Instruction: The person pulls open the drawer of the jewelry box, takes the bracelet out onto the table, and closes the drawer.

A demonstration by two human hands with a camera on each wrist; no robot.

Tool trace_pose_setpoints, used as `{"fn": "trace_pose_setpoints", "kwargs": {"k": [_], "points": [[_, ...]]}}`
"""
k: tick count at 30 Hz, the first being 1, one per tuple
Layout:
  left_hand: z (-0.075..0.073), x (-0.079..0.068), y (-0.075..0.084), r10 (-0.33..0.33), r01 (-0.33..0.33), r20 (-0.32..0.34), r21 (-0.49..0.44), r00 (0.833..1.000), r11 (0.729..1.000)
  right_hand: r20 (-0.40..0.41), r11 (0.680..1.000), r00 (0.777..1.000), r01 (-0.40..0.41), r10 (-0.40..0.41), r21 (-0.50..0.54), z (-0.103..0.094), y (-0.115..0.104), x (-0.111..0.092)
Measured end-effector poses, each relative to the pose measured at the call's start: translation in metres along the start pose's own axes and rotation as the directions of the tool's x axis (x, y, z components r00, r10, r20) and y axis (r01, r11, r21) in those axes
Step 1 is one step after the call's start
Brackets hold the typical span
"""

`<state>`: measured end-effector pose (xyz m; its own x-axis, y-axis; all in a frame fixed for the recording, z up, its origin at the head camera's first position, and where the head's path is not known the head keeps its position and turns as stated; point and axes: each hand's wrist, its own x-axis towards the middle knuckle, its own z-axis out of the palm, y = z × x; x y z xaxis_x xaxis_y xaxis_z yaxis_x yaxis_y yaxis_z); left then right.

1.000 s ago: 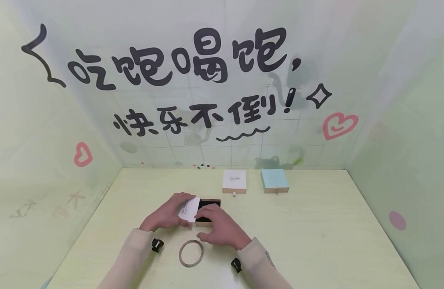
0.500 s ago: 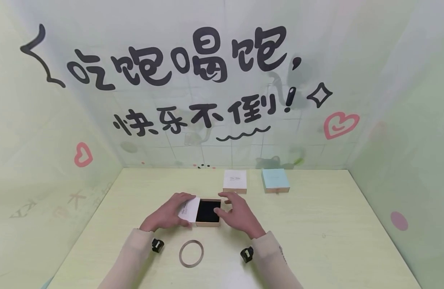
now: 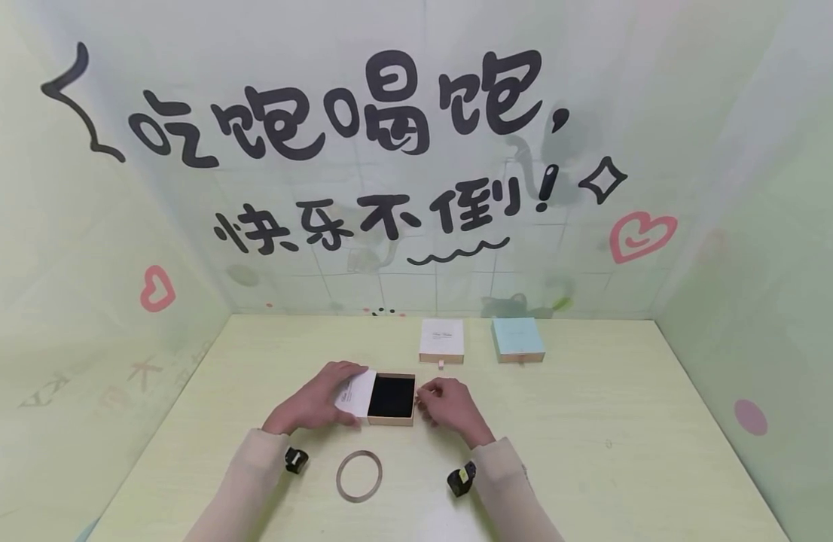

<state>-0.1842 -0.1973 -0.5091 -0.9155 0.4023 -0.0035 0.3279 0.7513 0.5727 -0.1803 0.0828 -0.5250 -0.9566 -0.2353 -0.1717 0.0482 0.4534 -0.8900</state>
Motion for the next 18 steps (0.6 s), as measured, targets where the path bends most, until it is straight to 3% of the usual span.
{"fn": "trace_pose_setpoints", "kwargs": {"k": [18], "points": [[-0.002,-0.001,0.002,0.007,-0.007,-0.001,-0.004,1.0,1.0,-0.086,0.997,0.995,0.049,-0.054,-0.054,0.011,0.007,0.005]]}}
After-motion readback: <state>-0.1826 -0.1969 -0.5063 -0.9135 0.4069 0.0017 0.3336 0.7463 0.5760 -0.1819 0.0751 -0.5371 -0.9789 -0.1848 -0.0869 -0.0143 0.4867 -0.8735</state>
